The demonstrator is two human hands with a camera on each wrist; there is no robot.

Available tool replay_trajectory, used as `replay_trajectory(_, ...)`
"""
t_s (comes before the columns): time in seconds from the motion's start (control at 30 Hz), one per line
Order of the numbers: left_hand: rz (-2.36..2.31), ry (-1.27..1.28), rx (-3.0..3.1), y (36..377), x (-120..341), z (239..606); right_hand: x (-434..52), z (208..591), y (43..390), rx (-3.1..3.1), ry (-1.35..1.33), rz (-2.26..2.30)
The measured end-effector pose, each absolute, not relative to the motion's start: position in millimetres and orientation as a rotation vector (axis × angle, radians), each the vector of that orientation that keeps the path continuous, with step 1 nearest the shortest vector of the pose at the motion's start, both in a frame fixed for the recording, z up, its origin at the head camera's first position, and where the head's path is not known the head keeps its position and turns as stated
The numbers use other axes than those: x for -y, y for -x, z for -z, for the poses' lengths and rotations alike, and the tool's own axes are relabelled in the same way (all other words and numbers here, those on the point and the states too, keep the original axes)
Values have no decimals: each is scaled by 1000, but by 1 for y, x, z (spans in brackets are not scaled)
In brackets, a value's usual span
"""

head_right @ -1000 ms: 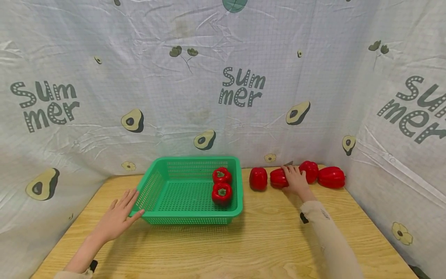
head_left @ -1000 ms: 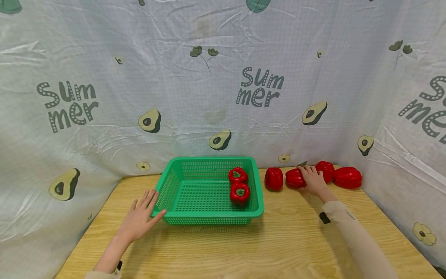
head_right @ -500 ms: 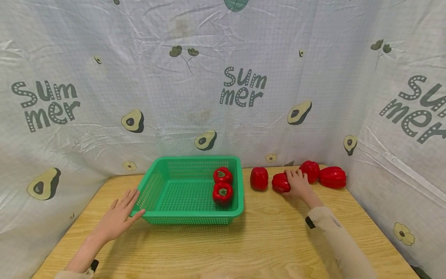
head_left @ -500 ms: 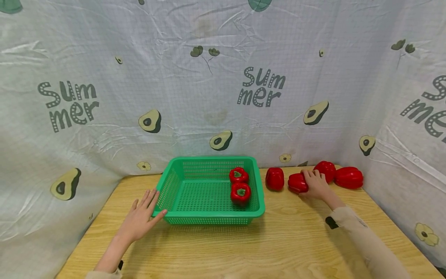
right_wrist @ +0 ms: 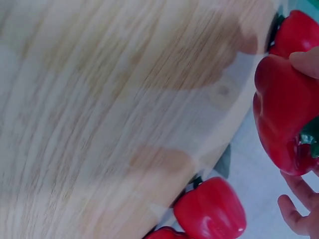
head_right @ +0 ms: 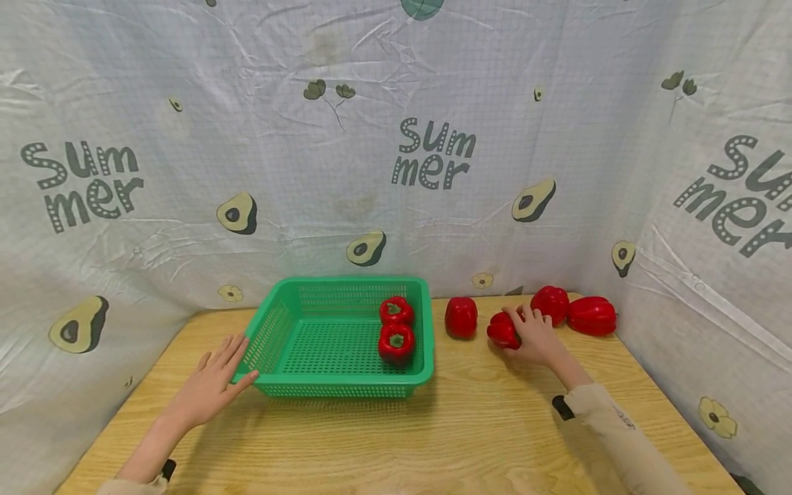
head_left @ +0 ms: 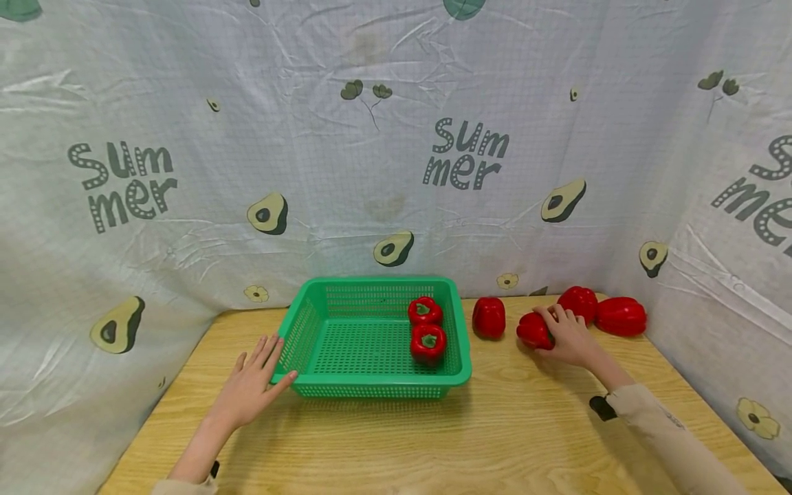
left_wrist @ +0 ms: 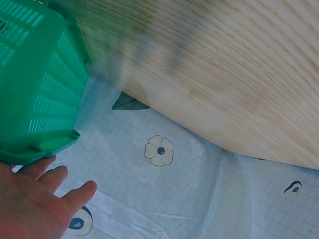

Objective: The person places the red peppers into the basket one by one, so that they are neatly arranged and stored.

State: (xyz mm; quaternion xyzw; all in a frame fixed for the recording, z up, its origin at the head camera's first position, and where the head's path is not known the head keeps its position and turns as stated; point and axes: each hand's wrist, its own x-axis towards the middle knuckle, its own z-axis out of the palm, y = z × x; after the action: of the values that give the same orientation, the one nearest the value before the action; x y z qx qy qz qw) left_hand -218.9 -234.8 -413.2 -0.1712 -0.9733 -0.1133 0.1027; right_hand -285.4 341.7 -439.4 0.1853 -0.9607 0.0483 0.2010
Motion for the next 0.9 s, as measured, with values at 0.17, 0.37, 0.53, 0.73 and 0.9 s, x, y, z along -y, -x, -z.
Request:
replay_trajectory(0.17,333,507,2877,218,234,412,-334,434,276,2661,-557,-116)
replay_trajectory(0.37,337,509,2888,217,233,413,-323,428,268,2662,-590,-131)
replay_trajectory(0.53,334,504,2880,218,233,414,-315,423,266,2624,-621,-154)
replay_trajectory(0.73,339,506,2873,218,234,412,-303,415,264,2578,-648,-140)
replay_trajectory(0.9,338,503,2873,218,234,412,-289,407,263,2537,-687,-117)
